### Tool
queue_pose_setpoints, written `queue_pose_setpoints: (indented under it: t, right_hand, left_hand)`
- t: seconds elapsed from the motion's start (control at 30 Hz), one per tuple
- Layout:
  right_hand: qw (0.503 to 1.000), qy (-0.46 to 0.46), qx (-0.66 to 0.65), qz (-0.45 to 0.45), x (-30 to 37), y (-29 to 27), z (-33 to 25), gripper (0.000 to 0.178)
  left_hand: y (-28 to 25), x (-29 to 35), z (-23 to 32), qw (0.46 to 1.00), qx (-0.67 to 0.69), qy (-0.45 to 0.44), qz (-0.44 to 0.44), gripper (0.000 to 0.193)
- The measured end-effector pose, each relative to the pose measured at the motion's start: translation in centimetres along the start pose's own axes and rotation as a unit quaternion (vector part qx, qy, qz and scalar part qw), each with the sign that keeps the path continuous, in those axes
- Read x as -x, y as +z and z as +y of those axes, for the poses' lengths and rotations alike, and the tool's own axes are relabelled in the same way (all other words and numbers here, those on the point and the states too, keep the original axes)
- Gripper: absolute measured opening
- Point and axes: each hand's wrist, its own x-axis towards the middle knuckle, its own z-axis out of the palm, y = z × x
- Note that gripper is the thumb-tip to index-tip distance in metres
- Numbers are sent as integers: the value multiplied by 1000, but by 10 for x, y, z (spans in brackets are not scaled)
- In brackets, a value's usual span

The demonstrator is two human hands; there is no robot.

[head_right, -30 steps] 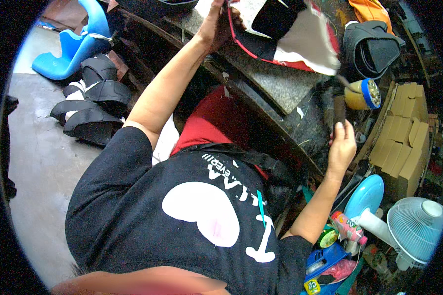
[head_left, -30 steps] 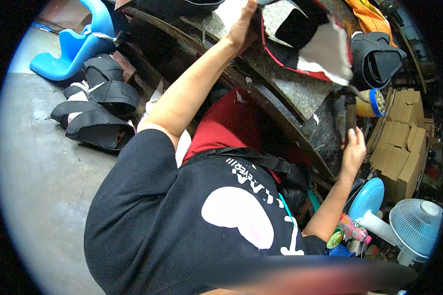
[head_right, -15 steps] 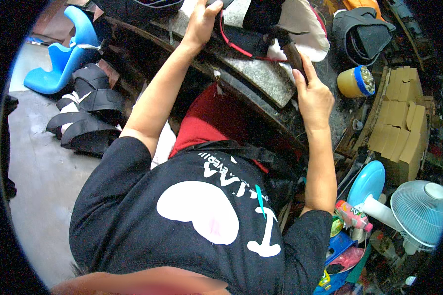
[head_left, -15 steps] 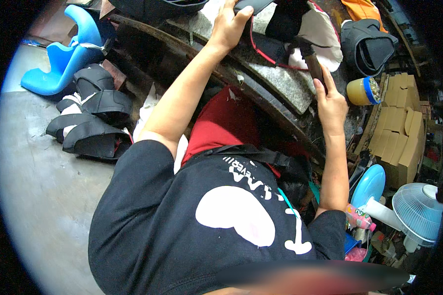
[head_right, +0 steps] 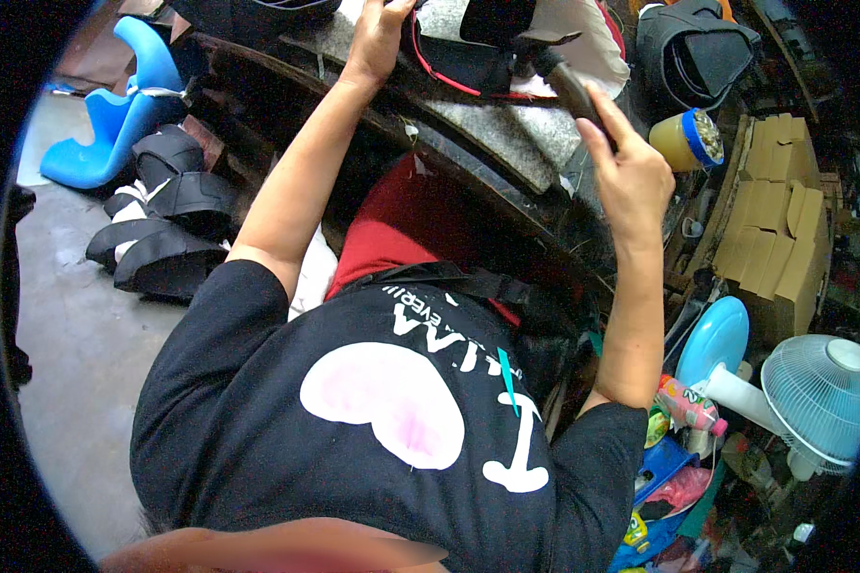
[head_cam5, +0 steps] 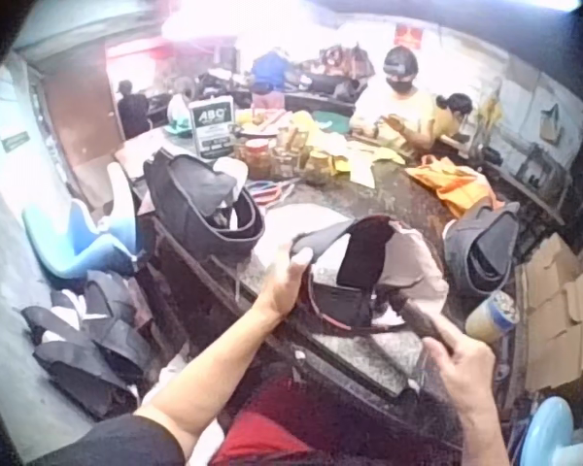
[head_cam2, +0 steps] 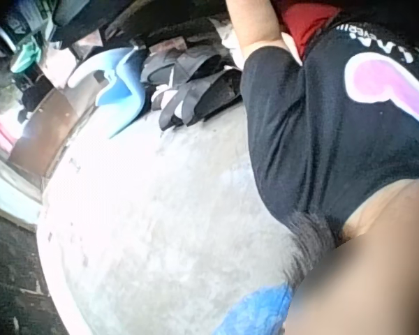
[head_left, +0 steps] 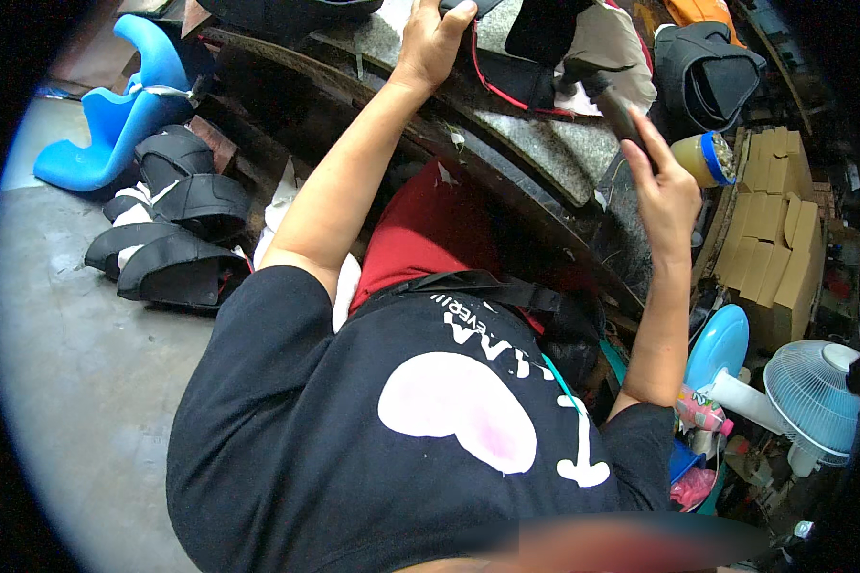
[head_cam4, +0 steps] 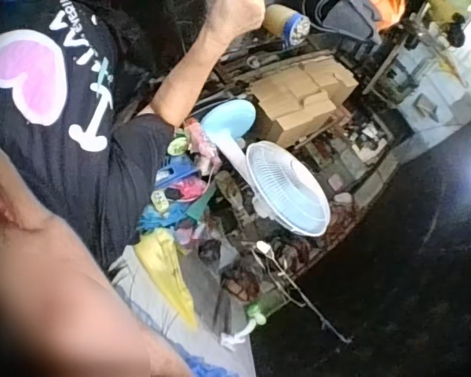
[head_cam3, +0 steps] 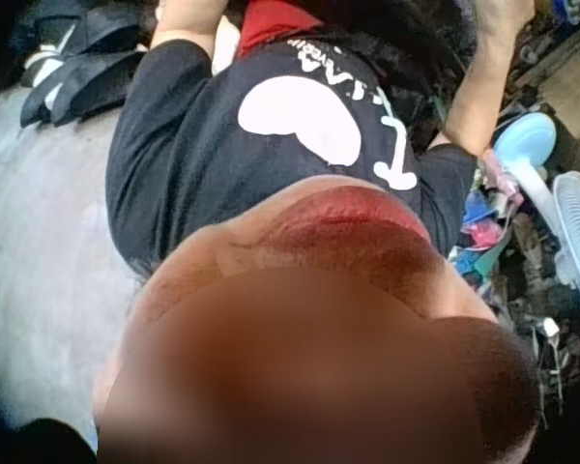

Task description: The person assembles a black and red sandal by hand. They insert a white fabric lining into the sandal, use a hammer to tap the lining into place, and trim excess fabric with scissors. The person repeats this process for multiple sandals.

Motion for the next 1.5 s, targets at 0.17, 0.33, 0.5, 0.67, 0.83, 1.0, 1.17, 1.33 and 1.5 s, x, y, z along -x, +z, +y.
queue_pose_setpoints:
  t: [0.17,0.33,0.5,0.67,0.83,1.0,1.17,1.33,1.5]
  right_hand:
    - [976,-39,-194,87,15,6,-4,43]
    - [992,64,-83,-73,26,12,-11,43]
    - [939,66,-337,8,26,-33,-3,45]
    - [953,-48,-276,116,4,-54,-11,44]
    - [945,-96,-291,118,-5,-15,-19,44]
    - [997,-61,-15,-38,1,10,6,43]
    - [971,-10,-233,59,8,-10,17,44]
    - [991,-130,-16,21,9,13,8,42]
    - [989,-105,43,95,0,-8,31,41]
  left_hand:
    - [3,0,2,1000,-12,9,7,69]
    - [0,-15,37,1000,-24,2,5,72]
    - [-23,-82,54,991,5,-90,-101,45]
    - [-7,-89,49,922,-308,99,-213,39]
    - [7,-77,72,910,-354,70,-204,41]
    - [15,-70,89,906,-369,61,-199,44]
    - [19,-66,90,903,-375,53,-205,46]
    - [18,-66,94,899,-381,50,-210,49]
    - [21,-66,99,897,-387,48,-210,51]
